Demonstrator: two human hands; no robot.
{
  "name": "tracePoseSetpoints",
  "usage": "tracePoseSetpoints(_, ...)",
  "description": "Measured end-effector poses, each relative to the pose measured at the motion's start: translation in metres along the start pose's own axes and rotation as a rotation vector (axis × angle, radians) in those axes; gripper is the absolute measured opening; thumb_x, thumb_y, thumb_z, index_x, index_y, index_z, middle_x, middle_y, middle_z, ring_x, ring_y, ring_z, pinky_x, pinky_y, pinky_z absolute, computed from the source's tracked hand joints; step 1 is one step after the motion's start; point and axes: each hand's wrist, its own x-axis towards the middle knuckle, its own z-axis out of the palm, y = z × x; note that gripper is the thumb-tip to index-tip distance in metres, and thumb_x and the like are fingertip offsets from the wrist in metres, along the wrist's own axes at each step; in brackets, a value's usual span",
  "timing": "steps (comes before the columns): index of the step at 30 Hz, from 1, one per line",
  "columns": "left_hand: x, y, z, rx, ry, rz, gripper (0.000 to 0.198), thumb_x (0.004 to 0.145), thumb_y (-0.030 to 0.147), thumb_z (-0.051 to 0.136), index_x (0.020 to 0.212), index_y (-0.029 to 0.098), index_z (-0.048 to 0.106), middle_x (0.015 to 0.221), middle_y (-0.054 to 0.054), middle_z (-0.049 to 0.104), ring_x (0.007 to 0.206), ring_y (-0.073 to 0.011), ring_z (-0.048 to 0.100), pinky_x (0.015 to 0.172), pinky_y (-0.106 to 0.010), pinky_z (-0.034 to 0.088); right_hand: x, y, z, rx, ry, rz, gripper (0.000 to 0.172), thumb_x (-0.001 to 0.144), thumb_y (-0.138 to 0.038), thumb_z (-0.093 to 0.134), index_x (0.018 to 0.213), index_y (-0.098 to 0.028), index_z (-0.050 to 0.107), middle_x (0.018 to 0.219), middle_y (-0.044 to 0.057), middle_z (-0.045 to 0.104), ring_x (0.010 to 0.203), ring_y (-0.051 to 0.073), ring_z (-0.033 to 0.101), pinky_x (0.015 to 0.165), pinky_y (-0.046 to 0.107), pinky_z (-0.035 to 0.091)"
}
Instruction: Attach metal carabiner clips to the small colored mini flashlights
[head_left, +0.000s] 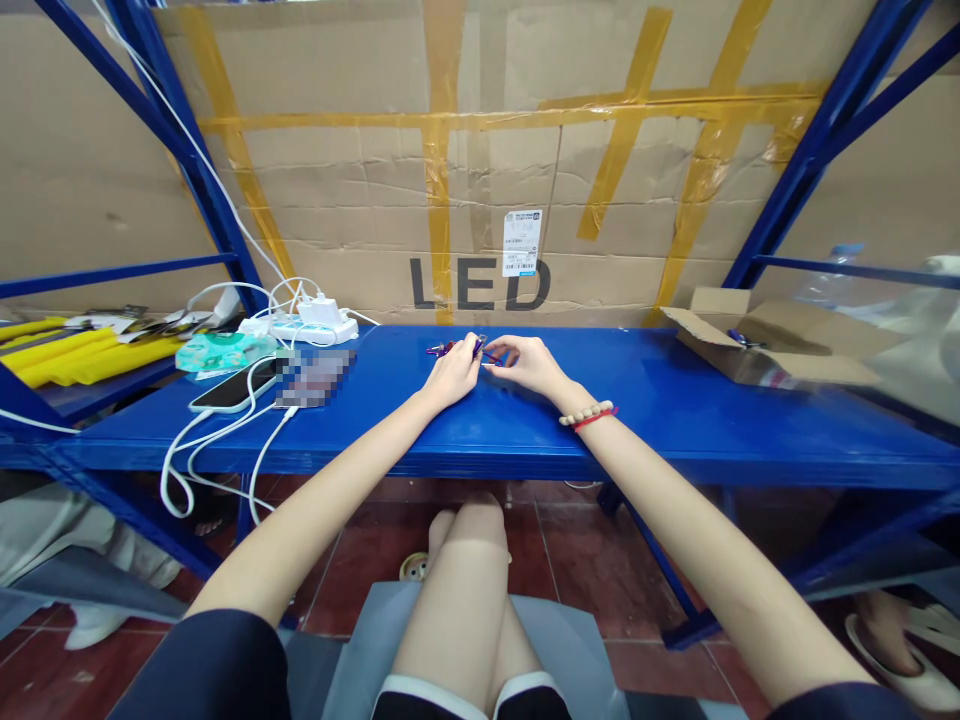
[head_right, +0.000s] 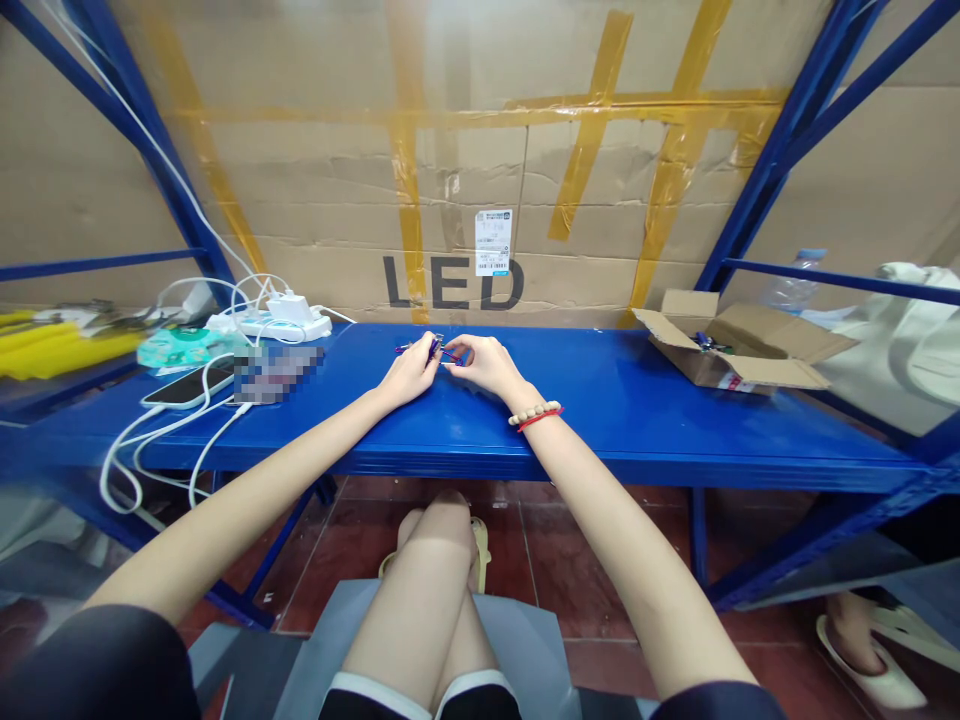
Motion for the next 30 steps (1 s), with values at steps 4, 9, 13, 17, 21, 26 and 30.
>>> tracePoseSetpoints(4, 0.001, -0.002, 0.002, 0.011, -0.004, -0.01, 0.012, 0.093, 0.021, 0.035, 0.102, 0.018, 0.042, 0.103, -0.012, 0.061, 0.098, -0.0256, 0.061, 0.076, -0.034, 0.049, 0.0, -0.008, -0.004, -0.195, -0.085, -0.036, 0.021, 0.079, -0.031, 0.062, 0.094, -0.018, 0.07, 0.087, 0.004, 0.071, 0.065, 0.012, 0.059, 0.059, 0.022, 0.036)
tracePoseSetpoints(9, 0.001, -0.004, 0.003, 0.003, -0.012, -0.035, 0.013, 0.093, 0.022, 0.036, 0.103, 0.018, 0.042, 0.103, -0.013, 0.062, 0.099, -0.0258, 0.061, 0.077, -0.035, 0.049, 0.001, -0.016, -0.002, -0.405, -0.187, -0.083, 0.018, 0.085, -0.03, 0.056, 0.078, -0.016, 0.066, 0.079, 0.006, 0.068, 0.068, 0.014, 0.057, 0.057, 0.023, 0.029)
tracePoseSetpoints(13, 0.001, -0.004, 0.002, -0.013, -0.019, -0.016, 0.012, 0.093, 0.022, 0.036, 0.102, 0.019, 0.043, 0.1, -0.012, 0.062, 0.097, -0.0254, 0.062, 0.076, -0.034, 0.049, 0.0, -0.016, -0.001, -0.445, -0.239, -0.097, 0.019, 0.088, -0.029, 0.053, 0.08, -0.015, 0.064, 0.08, 0.007, 0.066, 0.069, 0.014, 0.056, 0.059, 0.023, 0.029)
tracePoseSetpoints(17, 0.001, -0.004, 0.001, -0.024, -0.026, -0.017, 0.012, 0.092, 0.022, 0.037, 0.102, 0.02, 0.043, 0.099, -0.011, 0.063, 0.095, -0.0242, 0.063, 0.076, -0.033, 0.049, 0.0, -0.013, 0.0, -0.426, -0.241, -0.116, 0.018, 0.089, -0.027, 0.052, 0.083, -0.015, 0.064, 0.08, 0.007, 0.065, 0.069, 0.014, 0.055, 0.061, 0.023, 0.03)
tracePoseSetpoints(21, 0.001, -0.004, 0.001, -0.019, -0.023, -0.007, 0.012, 0.092, 0.021, 0.037, 0.102, 0.02, 0.043, 0.1, -0.011, 0.063, 0.095, -0.0246, 0.063, 0.075, -0.033, 0.048, 0.0, -0.013, 0.0, -0.412, -0.23, -0.129, 0.02, 0.089, -0.027, 0.051, 0.081, -0.014, 0.064, 0.078, 0.007, 0.064, 0.065, 0.013, 0.053, 0.061, 0.024, 0.03)
tracePoseSetpoints(26, 0.001, -0.005, 0.001, -0.019, -0.012, 0.001, 0.012, 0.092, 0.021, 0.037, 0.102, 0.019, 0.043, 0.099, -0.011, 0.063, 0.097, -0.0249, 0.062, 0.074, -0.031, 0.048, 0.0, -0.014, 0.0, -0.431, -0.224, -0.134, 0.02, 0.089, -0.025, 0.051, 0.081, -0.013, 0.065, 0.078, 0.007, 0.063, 0.065, 0.012, 0.051, 0.061, 0.023, 0.029)
tracePoseSetpoints(30, 0.001, -0.006, 0.002, -0.022, -0.011, 0.007, 0.014, 0.091, 0.019, 0.037, 0.103, 0.02, 0.043, 0.099, -0.011, 0.064, 0.096, -0.0249, 0.063, 0.076, -0.032, 0.048, 0.001, -0.012, 0.0, -0.441, -0.195, -0.146, 0.023, 0.091, -0.023, 0.047, 0.088, -0.013, 0.068, 0.079, 0.008, 0.063, 0.065, 0.013, 0.05, 0.062, 0.024, 0.029)
